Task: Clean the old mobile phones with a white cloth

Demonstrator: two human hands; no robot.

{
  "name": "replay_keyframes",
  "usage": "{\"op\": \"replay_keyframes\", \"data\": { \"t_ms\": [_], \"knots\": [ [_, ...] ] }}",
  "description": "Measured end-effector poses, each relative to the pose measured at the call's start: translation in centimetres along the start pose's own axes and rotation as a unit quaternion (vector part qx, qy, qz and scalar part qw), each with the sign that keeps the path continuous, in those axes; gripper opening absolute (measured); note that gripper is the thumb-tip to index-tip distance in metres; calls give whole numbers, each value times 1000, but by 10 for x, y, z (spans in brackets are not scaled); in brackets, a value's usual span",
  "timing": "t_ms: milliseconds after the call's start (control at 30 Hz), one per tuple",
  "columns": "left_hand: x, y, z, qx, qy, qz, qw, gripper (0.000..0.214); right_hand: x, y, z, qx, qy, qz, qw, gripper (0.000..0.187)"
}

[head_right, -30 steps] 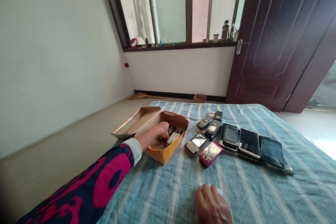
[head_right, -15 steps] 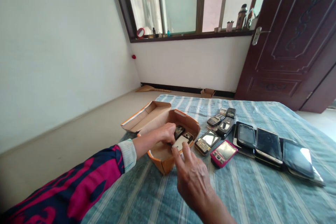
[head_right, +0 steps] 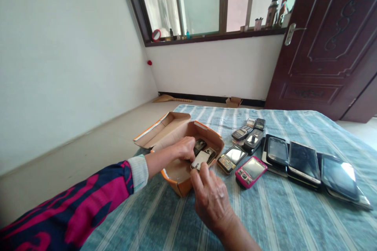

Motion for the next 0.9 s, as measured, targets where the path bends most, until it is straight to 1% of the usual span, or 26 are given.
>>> {"op": "replay_keyframes", "data": {
  "t_ms": [233, 333, 467, 600, 733, 833, 900],
  "knots": [
    [1, -4, -2, -20, -8, -4, 1000, 33, 1, -1, -4, -27, -11, -12, 1000, 26],
    [2, -6, -2, -18, -25, -10, 999, 29, 0, -3, -3, -29, -13, -13, 999, 26],
    [5, -8, -1, -10, -66, -26, 997, 19, 0, -5, -2, -24, -8, -13, 1000, 28],
    [19, -5, 0, 5, -140, -56, 988, 19, 0, -4, -1, -9, -1, -8, 1000, 26],
    [40, -3, 0, 19, -257, -95, 962, 17, -1, -3, 0, 2, 8, 0, 1000, 25],
    [49, -5, -1, 27, -358, -100, 928, 15, -2, -3, 2, 9, 16, 5, 1000, 26],
    [50, -6, -1, 46, -419, -90, 902, 14, -2, -2, 3, 13, 19, 6, 1000, 26]
  ]
}}
Point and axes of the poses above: each hand's wrist, its own y-axis towards the middle knuckle, its own z-axis out of the palm, x = y × z, the point moved 9 cm from there along y, towards the middle knuckle, and after that the axes turned 1 degree about -x, right-handed, at the moved point
